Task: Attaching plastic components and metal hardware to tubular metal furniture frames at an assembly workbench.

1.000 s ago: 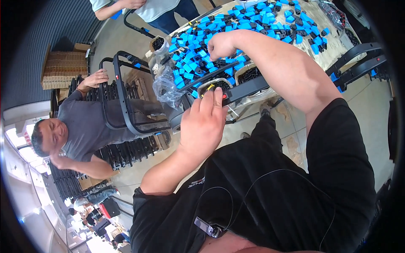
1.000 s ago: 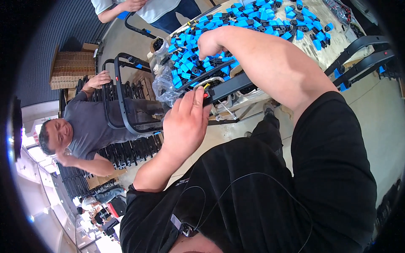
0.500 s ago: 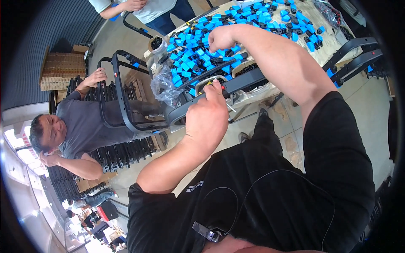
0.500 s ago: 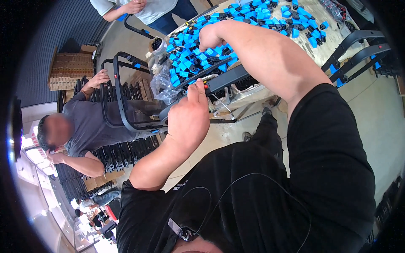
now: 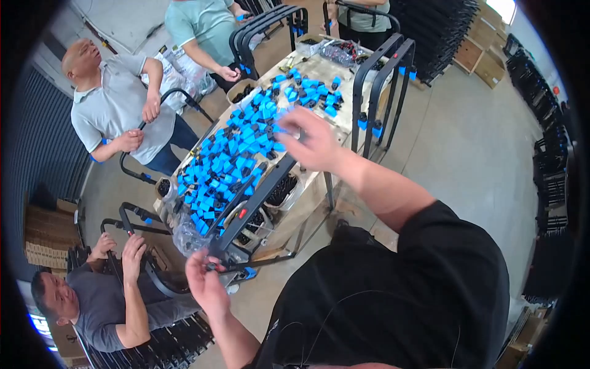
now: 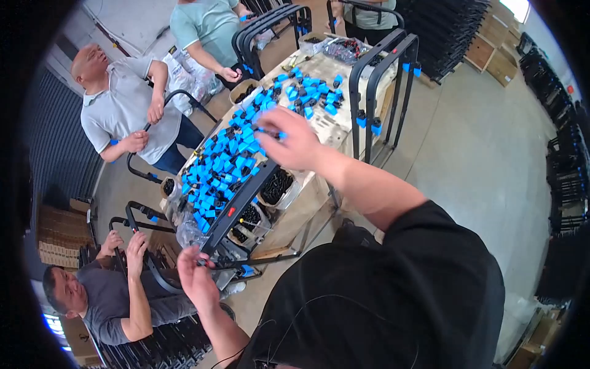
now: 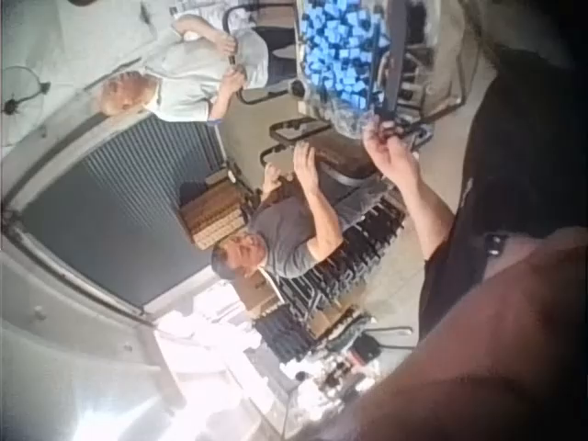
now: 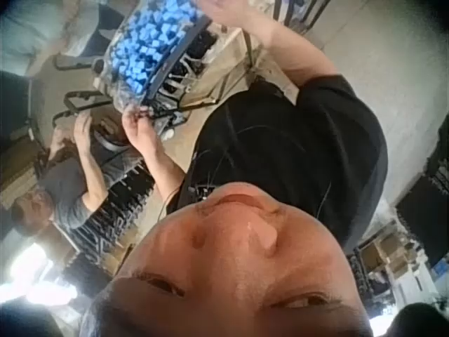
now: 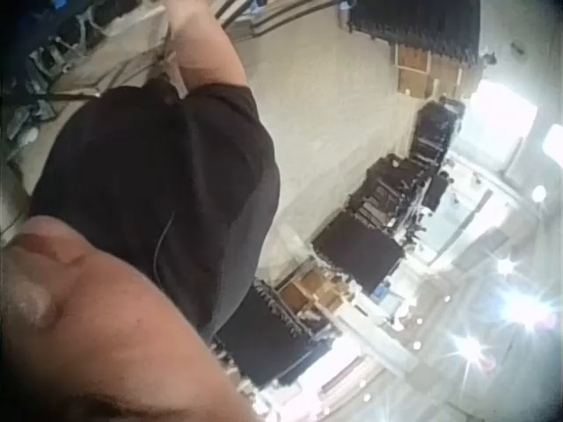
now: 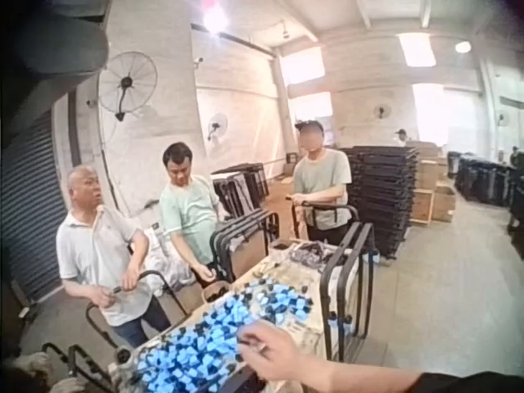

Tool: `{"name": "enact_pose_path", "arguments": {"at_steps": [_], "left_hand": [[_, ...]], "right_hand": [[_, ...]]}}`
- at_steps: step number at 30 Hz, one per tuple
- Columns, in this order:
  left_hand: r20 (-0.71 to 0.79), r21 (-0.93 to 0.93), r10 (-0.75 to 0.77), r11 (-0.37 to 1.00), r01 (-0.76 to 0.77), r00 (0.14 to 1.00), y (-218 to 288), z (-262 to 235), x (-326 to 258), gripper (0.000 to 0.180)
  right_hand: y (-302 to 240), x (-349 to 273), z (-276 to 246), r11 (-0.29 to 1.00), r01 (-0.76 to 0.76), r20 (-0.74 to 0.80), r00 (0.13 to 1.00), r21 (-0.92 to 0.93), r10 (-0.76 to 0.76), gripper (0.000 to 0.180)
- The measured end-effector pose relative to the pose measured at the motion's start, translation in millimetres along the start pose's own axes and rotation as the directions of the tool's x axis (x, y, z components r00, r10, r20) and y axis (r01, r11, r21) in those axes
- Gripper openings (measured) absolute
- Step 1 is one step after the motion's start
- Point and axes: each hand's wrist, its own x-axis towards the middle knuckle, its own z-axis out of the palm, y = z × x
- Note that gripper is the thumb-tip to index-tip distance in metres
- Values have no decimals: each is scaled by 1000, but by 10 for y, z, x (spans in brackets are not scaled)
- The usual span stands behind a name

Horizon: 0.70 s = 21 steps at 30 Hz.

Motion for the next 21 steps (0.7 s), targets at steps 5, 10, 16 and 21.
{"name": "enact_pose_path", "arguments": {"at_steps": [5,10,16,21], "left_hand": [[2,-195,-114,974,113,993,-101,557,-411,48],[185,-342,-352,852,396,917,-160,1163,-464,27],[315,-50,-415,891,452,853,-31,2759,58,23],[294,94,-322,947,308,900,36,4352,431,39]], "right_hand": [[1226,-1603,-1266,755,-655,-185,741,6,645,22],[1560,-1564,-2258,572,-733,-251,670,-368,699,24],[2651,-738,-3324,826,-331,-249,939,-456,238,24],[2900,366,-4098,818,-408,-198,913,-406,357,42]]}}
